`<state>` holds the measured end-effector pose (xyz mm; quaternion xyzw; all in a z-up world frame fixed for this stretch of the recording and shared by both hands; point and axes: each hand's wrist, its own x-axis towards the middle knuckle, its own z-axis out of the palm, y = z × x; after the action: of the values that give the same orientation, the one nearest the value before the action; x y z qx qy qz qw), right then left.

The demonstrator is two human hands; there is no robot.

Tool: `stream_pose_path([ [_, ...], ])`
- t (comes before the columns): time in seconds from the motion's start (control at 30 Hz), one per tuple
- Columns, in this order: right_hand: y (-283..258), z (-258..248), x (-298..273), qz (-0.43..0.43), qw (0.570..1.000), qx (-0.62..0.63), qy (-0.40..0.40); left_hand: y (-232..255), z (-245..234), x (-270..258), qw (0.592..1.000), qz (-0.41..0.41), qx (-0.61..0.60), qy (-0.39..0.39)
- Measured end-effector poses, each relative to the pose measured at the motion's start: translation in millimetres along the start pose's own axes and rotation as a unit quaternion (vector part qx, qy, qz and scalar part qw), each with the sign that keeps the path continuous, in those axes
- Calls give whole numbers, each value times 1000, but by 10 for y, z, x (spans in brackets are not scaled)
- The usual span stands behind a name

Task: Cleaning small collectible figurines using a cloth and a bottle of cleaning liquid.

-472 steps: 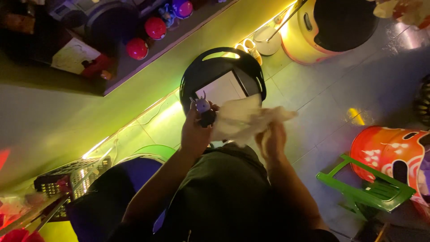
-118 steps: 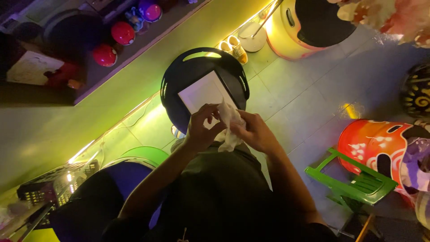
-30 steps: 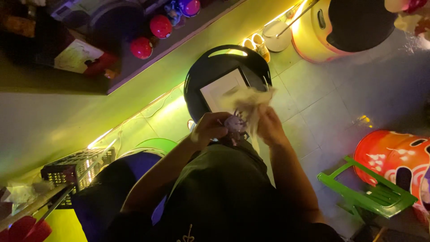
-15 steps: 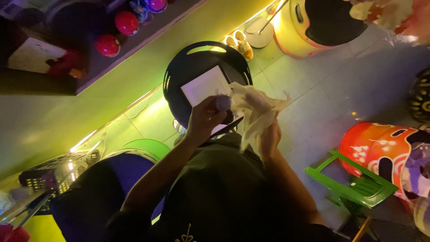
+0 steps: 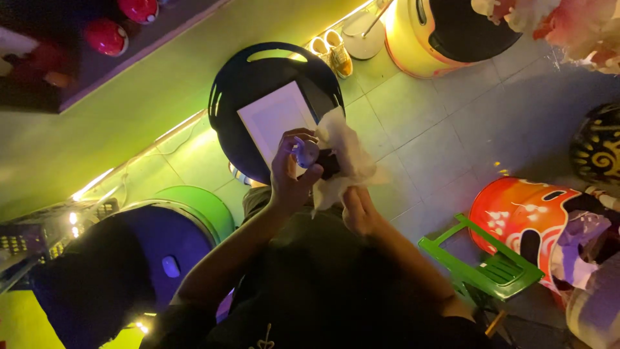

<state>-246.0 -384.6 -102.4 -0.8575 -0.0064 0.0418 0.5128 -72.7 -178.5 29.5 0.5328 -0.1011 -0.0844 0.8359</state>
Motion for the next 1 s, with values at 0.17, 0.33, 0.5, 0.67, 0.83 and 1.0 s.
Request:
stream_pose_path([
  [0.17, -521, -173, 563, -166, 976, 6, 139, -249, 52, -154, 999, -20, 33, 8],
  [0.33, -410, -286, 635, 115, 919, 373, 53, -206, 41, -179, 988, 32, 151, 26],
  [0.5, -1463, -519, 1166, 140, 921, 361, -51, 267, -59, -59, 940, 98, 326, 16],
  [0.67, -1260, -225, 1255, 220, 907, 358, -20, 448, -345, -81, 947, 69, 311, -45],
  [0.83, -718, 82, 1172, 111, 979, 166, 39, 635, -582, -49, 949, 69, 303, -43],
  [1.0, -1396, 343, 1521, 182, 957, 222, -40, 703, -934, -43, 941, 91, 323, -38],
])
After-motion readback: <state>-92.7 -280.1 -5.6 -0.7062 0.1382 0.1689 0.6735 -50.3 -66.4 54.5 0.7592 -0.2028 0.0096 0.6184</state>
